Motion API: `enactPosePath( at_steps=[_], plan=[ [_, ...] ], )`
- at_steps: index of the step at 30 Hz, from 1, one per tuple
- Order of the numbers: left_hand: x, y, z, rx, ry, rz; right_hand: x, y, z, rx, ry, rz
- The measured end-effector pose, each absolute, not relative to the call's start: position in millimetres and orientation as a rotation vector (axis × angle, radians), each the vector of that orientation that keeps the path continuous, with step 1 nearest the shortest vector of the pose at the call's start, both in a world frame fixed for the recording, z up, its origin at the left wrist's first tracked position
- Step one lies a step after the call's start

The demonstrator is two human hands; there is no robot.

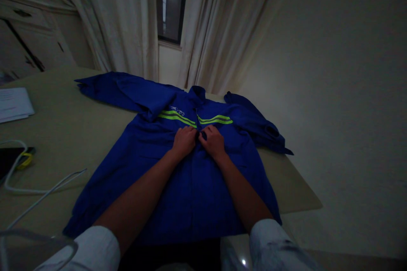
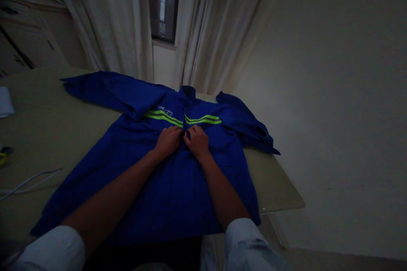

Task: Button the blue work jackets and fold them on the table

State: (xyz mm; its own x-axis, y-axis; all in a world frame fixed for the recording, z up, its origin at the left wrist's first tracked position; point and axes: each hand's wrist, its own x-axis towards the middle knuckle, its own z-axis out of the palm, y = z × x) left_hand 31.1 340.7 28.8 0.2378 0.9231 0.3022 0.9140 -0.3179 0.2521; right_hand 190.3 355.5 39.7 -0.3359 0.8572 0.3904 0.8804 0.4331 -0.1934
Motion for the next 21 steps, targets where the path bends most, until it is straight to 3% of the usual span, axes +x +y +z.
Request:
enactPosePath(
  at_steps=[12,21],
  plan=[
    [31.7,337.7,28.6,2.569,1.782,0.587,180.7,353.5,43.8,-1.696,-2.345,-0.175],
    [33.5,338.6,24.9,2.465,1.850,0.619,178.5,356.4,41.0,-1.619,-2.378,-0.193]
  ],
)
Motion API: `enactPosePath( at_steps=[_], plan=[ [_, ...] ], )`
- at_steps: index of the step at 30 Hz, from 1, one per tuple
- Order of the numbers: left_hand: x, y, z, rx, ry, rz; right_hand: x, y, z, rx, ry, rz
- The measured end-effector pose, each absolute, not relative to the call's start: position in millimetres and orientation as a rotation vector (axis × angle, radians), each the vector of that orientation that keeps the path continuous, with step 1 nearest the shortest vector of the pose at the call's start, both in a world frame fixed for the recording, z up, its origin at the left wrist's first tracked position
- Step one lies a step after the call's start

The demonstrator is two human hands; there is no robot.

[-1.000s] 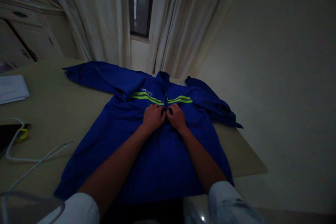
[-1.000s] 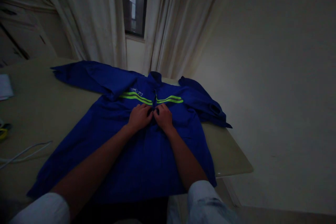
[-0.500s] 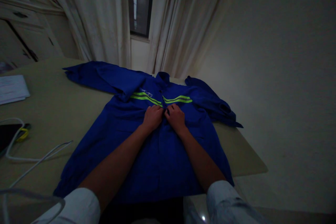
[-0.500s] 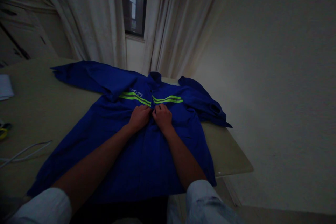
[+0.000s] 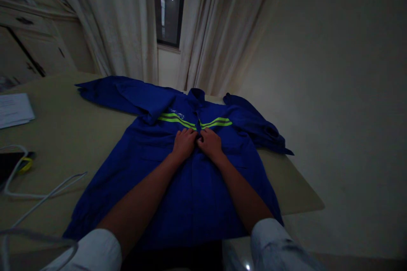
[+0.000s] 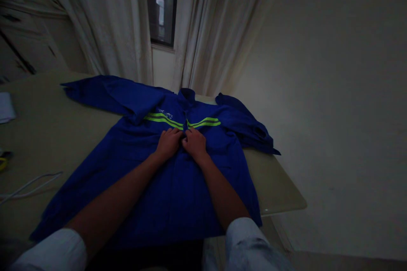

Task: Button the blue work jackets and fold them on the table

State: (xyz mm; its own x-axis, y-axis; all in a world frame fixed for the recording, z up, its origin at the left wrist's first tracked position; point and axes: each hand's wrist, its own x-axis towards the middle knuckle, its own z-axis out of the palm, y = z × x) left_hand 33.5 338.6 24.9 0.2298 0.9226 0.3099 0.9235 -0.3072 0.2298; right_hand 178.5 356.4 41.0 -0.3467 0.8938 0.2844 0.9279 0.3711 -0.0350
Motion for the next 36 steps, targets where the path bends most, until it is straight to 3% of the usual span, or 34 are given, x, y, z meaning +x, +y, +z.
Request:
enactPosePath(
  at_steps=[18,36],
  plan=[
    [22.5,356.0,14.6,-2.578,-1.877,-0.767,199.9,369.2,27.5,-1.309,-2.173,0.158],
    [24.7,351.6,19.7,-2.574,-1.878,-0.699,189.4,358.5,30.7,-1.421,-2.284,0.003]
  ],
)
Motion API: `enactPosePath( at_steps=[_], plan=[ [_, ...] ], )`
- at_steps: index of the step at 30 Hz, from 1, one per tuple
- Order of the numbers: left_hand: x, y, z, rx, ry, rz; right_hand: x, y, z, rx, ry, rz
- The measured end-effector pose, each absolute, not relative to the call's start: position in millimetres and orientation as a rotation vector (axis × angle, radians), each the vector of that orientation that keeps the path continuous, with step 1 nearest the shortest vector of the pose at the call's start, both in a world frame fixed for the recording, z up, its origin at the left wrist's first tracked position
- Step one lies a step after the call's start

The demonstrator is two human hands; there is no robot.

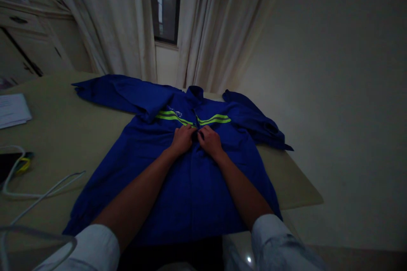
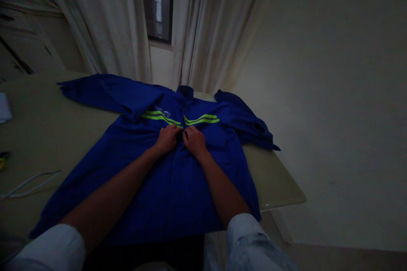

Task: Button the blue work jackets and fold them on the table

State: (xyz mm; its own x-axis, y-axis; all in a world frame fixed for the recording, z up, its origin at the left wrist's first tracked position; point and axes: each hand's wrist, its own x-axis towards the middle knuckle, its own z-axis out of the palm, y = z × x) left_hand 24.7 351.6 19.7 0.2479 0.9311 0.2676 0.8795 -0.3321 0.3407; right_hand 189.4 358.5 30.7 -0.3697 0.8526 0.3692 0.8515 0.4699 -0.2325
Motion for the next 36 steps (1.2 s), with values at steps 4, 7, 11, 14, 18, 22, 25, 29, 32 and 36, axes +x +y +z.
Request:
enactPosePath(
  at_steps=[4,7,11,14,18,22,25,29,32,36],
  plan=[
    [24.5,353.0,19.7,2.408,1.729,0.649,187.8,356.8,29.6,-1.482,-2.240,0.000],
    [23.9,353.8,18.8,2.397,1.716,0.662,187.9,357.7,28.4,-1.485,-2.217,0.018],
    [24.3,349.8,17.2,2.401,1.648,0.696,192.9,369.9,25.2,-1.515,-2.090,0.067],
    [24.5,349.1,15.3,2.337,1.597,0.826,197.9,379.2,23.3,-1.499,-2.012,0.163],
    [21.0,357.1,12.5,1.979,1.614,1.212,201.7,374.5,28.8,-1.380,-1.911,0.128],
    [15.9,363.8,9.7,1.832,1.605,1.371,202.0,359.4,39.5,-1.129,-2.165,0.101],
    [13.7,367.2,9.2,1.805,1.657,1.408,197.9,352.3,43.6,-1.057,-2.449,0.142],
    [13.1,377.2,13.2,1.770,1.813,1.342,183.8,347.4,50.5,-1.241,-2.497,0.020],
    [12.1,388.4,17.4,1.813,1.882,1.250,168.8,341.4,57.6,-1.392,-2.496,-0.080],
    [8.7,399.8,20.3,1.798,1.958,1.229,158.3,334.0,55.4,-1.518,-2.345,-0.179]
  ],
)
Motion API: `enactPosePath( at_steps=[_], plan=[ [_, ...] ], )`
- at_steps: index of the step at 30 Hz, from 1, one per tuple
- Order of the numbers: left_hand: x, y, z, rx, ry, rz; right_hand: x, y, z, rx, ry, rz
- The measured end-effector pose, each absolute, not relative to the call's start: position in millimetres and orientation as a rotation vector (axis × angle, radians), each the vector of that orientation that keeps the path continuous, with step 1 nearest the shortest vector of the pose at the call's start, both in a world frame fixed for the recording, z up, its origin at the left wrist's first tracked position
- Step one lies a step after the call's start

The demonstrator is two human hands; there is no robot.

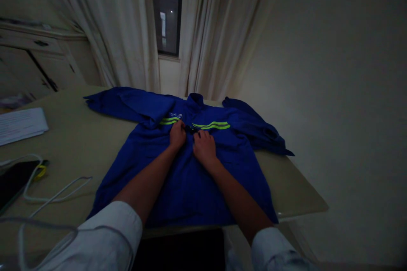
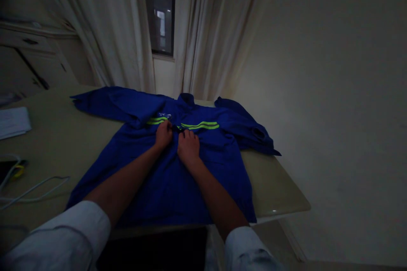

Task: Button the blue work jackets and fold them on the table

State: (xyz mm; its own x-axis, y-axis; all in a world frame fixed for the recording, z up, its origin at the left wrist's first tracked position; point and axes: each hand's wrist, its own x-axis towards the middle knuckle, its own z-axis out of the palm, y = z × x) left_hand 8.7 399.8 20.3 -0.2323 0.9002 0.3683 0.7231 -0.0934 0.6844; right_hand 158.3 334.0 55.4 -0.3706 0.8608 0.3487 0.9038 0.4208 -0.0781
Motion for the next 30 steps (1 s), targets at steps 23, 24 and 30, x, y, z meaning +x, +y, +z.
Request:
enactPosePath(
  at_steps=[23,24,30],
  plan=[
    [0.3,322.8,30.6,2.454,1.694,0.637,178.8,342.0,36.2,-1.226,-2.142,0.244],
    [0.4,322.4,30.9,2.464,1.700,0.653,179.0,343.2,34.9,-1.208,-2.129,0.280],
    [-0.7,322.7,28.0,2.486,1.684,0.729,180.2,343.8,37.4,-1.193,-2.178,0.251]
  ],
)
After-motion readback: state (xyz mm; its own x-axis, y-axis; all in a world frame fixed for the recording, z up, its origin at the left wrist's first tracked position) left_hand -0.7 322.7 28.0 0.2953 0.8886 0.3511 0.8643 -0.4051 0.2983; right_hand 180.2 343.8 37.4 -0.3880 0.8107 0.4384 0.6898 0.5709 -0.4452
